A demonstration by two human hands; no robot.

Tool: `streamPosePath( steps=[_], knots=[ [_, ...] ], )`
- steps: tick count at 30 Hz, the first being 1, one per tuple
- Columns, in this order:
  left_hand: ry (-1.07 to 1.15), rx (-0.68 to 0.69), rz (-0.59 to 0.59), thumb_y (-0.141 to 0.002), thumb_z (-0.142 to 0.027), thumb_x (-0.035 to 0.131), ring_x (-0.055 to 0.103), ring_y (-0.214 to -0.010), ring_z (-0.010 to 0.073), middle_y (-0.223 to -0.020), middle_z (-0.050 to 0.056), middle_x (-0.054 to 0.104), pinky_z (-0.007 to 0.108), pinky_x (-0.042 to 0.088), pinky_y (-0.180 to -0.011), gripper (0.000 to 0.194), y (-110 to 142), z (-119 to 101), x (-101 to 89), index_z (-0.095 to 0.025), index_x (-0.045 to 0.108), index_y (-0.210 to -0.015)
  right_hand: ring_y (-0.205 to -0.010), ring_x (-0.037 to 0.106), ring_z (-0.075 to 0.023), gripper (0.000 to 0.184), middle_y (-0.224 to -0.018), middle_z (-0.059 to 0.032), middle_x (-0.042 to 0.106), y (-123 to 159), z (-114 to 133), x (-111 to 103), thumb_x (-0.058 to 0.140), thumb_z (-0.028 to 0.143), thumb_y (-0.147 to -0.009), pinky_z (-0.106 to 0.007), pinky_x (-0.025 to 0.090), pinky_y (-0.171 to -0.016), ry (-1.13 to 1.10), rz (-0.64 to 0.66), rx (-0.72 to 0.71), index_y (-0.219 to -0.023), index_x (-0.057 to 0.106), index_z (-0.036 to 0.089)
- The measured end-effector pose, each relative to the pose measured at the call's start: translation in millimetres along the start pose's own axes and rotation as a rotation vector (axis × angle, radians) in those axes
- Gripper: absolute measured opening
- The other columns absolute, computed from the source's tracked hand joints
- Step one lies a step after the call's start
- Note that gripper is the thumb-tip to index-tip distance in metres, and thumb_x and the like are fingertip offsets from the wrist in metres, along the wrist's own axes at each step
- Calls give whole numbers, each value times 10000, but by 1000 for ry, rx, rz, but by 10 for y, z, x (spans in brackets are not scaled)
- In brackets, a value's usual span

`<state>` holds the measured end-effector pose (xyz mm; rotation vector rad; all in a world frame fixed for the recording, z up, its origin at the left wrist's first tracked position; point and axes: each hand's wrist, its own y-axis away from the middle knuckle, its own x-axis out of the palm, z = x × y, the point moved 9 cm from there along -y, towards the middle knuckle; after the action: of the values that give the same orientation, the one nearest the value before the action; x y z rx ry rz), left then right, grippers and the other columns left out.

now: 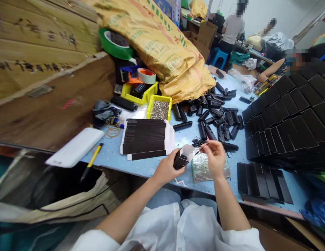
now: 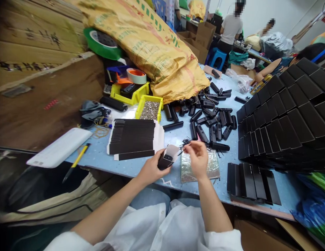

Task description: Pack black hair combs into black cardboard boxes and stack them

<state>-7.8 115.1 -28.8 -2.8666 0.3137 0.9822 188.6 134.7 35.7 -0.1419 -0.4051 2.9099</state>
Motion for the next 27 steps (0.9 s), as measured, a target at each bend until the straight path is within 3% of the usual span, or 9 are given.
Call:
streamPosePath(
  steps=[4,6,9,11,14,16,20,24,27],
  knots=[
    [23,52,26,-773,-346,666,680,-979,277,-1218,102,631,358,525,-800,779,1,-18,46,-245,282,-1443,-880,611,-209,68,-861,-39,699,262,199,370,684,292,-836,-409,491,-872,340,329,-153,-879,714,250],
    [53,156,8,-798,-329,644,658,-1026,256,-1220,93,611,345,519,-829,606,10,-74,50,-251,404,-1349,-946,596,-217,120,-980,-51,694,265,99,381,662,325,-850,-421,471,-914,342,304,-124,-926,729,260],
    [67,248,35,-773,-303,654,660,-971,235,-1121,68,621,336,524,-796,411,13,-117,113,-240,522,-1157,-942,629,-188,309,-1103,-54,672,253,-202,383,582,393,-900,-364,511,-868,103,228,72,-1168,666,265],
    [88,204,52,-709,-295,703,674,-918,247,-1106,83,635,350,530,-770,586,-10,-91,147,-225,463,-1238,-1010,640,-195,359,-1133,-50,683,313,-283,544,568,424,-904,-361,509,-910,-30,326,101,-1219,648,270],
    [138,59,86,-669,-279,732,700,-855,269,-1080,112,670,360,536,-734,988,-44,-32,186,-192,165,-1474,-1162,600,-224,322,-1219,-44,672,413,-194,722,598,428,-886,-390,451,-1028,-73,448,0,-1156,699,282],
    [123,3,118,-693,-283,710,711,-822,275,-1052,109,686,355,535,-712,1059,-56,-26,203,-191,49,-1514,-1123,632,-218,299,-1194,-46,690,427,-194,725,582,407,-902,-385,477,-1005,-71,428,18,-1142,708,281],
    [102,6,139,-687,-321,716,713,-830,287,-1111,120,670,362,538,-719,1043,-111,-20,180,-196,103,-1521,-1104,646,-204,332,-1173,-52,701,363,-160,617,495,395,-948,-386,494,-996,20,331,-57,-1198,675,271],
    [226,-21,119,-682,-335,738,695,-791,260,-1064,111,667,391,547,-752,1071,-141,-39,184,-162,88,-1516,-1323,474,-221,437,-1468,-35,470,467,-68,695,521,458,-920,-439,370,-1121,210,481,-244,-1333,556,319],
    [350,-79,24,-816,-412,625,659,-1003,259,-1230,147,593,427,518,-902,911,-61,-126,167,-184,84,-1512,-1416,340,-270,928,-1599,-88,198,635,-167,611,692,507,-783,-463,382,-1112,313,452,-101,-1531,191,284]
  ],
)
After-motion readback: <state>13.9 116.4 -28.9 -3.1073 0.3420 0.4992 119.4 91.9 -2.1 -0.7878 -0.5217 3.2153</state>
